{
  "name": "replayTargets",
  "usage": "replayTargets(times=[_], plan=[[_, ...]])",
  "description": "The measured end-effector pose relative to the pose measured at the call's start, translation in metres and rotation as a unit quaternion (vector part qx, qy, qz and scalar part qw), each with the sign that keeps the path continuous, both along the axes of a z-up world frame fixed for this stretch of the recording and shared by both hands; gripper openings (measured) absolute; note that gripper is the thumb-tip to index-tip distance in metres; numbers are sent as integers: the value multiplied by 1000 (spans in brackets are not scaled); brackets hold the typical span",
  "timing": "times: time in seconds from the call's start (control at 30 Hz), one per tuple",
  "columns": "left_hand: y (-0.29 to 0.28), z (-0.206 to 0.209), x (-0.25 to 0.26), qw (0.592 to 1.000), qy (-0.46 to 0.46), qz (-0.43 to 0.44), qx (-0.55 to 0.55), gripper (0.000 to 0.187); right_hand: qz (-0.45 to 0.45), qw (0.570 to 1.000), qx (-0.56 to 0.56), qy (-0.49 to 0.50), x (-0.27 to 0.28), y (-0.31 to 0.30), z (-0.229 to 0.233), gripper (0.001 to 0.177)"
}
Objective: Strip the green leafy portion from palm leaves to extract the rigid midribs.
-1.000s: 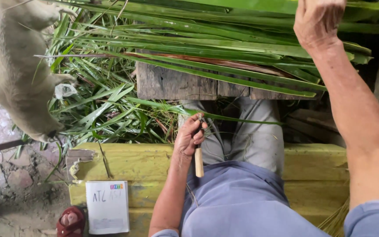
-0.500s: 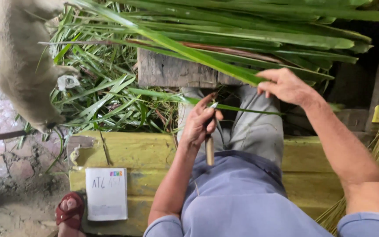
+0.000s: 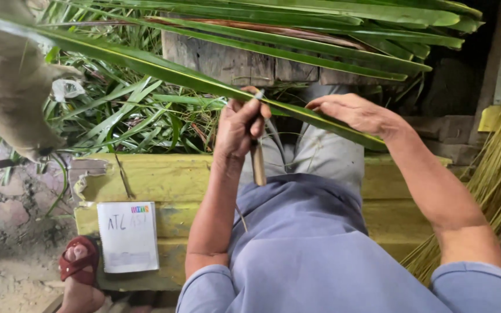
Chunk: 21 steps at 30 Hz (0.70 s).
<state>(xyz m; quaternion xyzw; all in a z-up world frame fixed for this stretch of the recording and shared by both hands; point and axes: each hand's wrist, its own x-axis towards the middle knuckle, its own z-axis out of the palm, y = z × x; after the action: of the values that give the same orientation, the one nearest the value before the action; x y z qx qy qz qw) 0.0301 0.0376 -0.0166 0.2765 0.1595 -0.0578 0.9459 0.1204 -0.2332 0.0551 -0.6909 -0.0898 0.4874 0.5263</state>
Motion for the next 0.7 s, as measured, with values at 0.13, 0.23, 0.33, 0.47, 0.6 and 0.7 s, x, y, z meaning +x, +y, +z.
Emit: replayTargets(times=[0.13, 0.23, 0.33, 0.47, 0.6, 0.7], plan=[[19, 11, 12, 992, 105, -6, 73, 28, -18, 993, -37, -109, -3, -30, 6, 38], [24, 12, 15, 989, 129, 6, 65, 26, -103, 992, -26, -69, -8, -28, 14, 33], [26, 22, 16, 983, 167, 32, 71, 14, -33, 973, -66, -217, -25, -9, 12, 25], [37, 13, 18, 985, 150, 50, 73, 12, 52, 944, -170, -279, -31, 24, 15, 23], [61, 18, 14, 985, 121, 85, 92, 12, 40, 968, -124, -216, -34, 23, -1, 17], [60, 16, 17, 983, 99, 109, 107, 13, -20, 984, -71, -165, -40, 22, -24, 12]])
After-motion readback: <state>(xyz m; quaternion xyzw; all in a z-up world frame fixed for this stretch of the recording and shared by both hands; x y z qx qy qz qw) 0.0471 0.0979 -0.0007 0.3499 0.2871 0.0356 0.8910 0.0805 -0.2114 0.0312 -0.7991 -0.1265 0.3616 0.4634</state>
